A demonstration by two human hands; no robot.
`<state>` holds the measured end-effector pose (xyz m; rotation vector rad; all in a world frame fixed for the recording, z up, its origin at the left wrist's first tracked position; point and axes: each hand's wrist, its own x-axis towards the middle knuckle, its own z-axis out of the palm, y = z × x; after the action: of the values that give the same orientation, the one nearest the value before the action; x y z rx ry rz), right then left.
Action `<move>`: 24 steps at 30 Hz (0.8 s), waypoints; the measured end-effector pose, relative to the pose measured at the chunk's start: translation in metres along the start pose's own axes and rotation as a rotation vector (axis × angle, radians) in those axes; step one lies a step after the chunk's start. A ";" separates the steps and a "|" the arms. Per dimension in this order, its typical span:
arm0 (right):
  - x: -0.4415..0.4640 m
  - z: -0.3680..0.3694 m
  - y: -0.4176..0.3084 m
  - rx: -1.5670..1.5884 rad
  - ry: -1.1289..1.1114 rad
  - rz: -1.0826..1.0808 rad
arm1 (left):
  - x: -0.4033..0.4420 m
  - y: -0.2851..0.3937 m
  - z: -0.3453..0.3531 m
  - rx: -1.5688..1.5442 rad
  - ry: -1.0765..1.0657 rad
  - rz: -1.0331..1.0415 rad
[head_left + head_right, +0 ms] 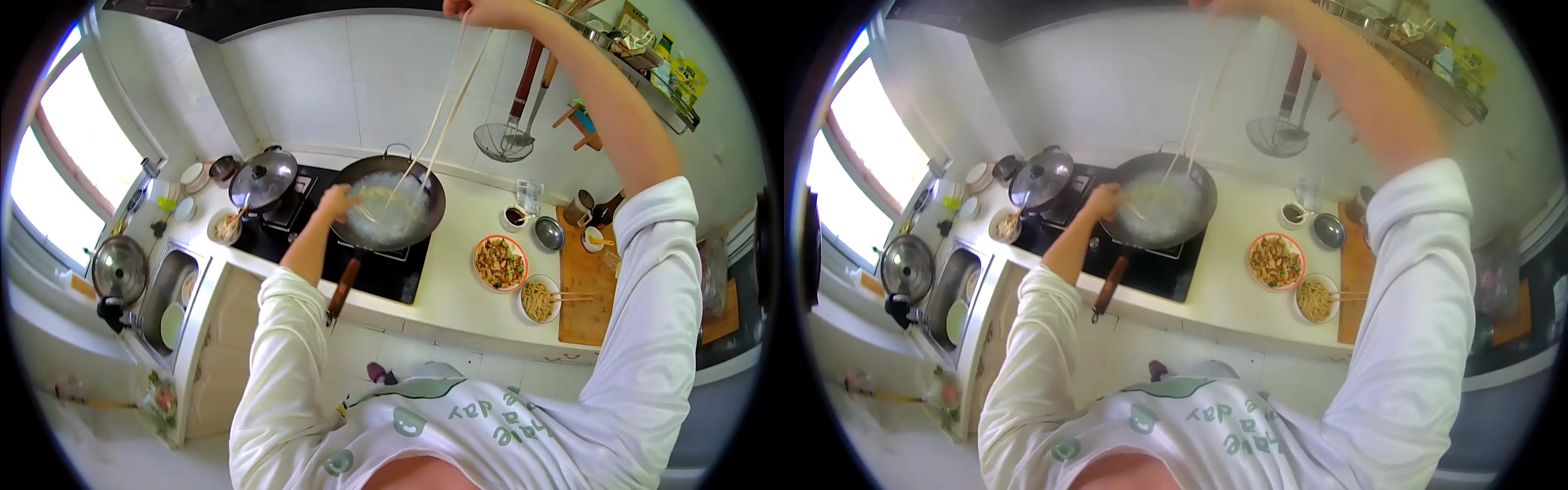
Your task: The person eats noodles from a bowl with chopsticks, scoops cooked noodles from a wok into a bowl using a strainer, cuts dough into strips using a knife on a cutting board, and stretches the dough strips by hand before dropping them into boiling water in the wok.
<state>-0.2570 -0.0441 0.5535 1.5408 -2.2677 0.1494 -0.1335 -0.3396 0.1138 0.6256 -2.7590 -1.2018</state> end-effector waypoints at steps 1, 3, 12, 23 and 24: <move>0.014 0.008 -0.005 0.009 0.002 -0.009 | 0.008 0.004 0.003 0.227 -0.107 0.022; 0.038 0.025 -0.015 -0.033 -0.005 -0.053 | -0.002 0.033 0.002 0.490 -0.244 0.005; 0.091 0.094 -0.029 -0.017 -0.024 -0.198 | 0.035 0.086 -0.043 -0.033 0.160 0.338; 0.113 0.088 -0.014 0.022 0.160 -0.598 | 0.051 0.200 -0.090 -0.574 -0.101 0.651; 0.113 0.085 -0.013 0.033 0.173 -0.598 | 0.051 0.199 -0.088 -0.578 -0.106 0.631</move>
<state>-0.3026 -0.1727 0.5166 2.0572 -1.5989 0.1424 -0.2277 -0.2986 0.3122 -0.3409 -2.1975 -1.7310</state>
